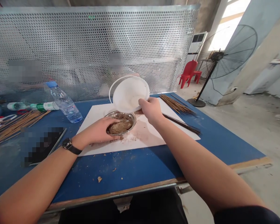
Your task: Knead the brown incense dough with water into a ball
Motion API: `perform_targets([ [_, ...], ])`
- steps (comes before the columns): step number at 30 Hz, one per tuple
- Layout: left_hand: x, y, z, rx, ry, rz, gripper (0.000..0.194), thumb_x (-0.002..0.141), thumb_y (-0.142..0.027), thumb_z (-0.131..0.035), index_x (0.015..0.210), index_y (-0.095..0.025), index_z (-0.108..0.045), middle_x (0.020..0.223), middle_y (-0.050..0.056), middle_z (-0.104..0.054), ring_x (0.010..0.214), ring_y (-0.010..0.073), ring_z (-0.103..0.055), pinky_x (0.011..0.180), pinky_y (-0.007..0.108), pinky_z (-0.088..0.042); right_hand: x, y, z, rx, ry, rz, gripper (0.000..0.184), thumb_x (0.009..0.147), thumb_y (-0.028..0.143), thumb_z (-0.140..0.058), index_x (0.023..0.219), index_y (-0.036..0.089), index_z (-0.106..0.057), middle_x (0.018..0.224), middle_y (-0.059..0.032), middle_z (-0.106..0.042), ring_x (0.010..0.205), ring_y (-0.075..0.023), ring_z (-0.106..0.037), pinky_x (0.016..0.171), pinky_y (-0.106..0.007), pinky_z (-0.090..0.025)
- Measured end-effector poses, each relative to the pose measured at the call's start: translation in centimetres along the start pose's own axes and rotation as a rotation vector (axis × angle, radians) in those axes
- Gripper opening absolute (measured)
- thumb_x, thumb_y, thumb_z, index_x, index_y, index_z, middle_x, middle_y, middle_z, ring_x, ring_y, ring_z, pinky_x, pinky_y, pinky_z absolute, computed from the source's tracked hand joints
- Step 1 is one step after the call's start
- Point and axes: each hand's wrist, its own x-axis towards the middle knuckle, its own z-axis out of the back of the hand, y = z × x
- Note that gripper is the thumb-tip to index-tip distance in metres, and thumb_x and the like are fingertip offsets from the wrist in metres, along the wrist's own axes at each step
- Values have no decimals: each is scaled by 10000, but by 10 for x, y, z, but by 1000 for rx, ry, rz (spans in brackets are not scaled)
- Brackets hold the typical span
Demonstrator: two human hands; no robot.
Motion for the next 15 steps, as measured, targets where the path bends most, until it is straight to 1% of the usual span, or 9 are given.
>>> perform_targets([
  [5, 0, 1, 0, -1, 5, 6, 778, 705, -656, -772, 1355, -257, -621, 1386, 113, -628, 1241, 354, -594, 1045, 516, -484, 0, -1, 1, -12, 15, 17, 79, 700, 153, -601, 744, 120, -657, 655, -58, -622, 614, -193, -664, 608, -373, -671],
  [10, 1, 1, -1, -19, -10, -24, 730, 710, -635, -777, 1329, -274, -639, 1369, 115, -631, 1230, 355, -601, 1027, 522, -492, 0, -2, 1, 1, 13, 18, 61, 707, 134, -589, 725, 123, -646, 646, -48, -603, 576, -179, -645, 581, -386, -669],
  [15, 1, 4, -3, -8, -12, -27, 713, 712, -616, -784, 1325, -283, -636, 1371, 115, -631, 1227, 350, -607, 1031, 527, -488, 0, -1, 1, 0, 3, -1, 49, 725, 114, -592, 724, 134, -636, 645, -49, -593, 586, -180, -650, 587, -378, -672],
])
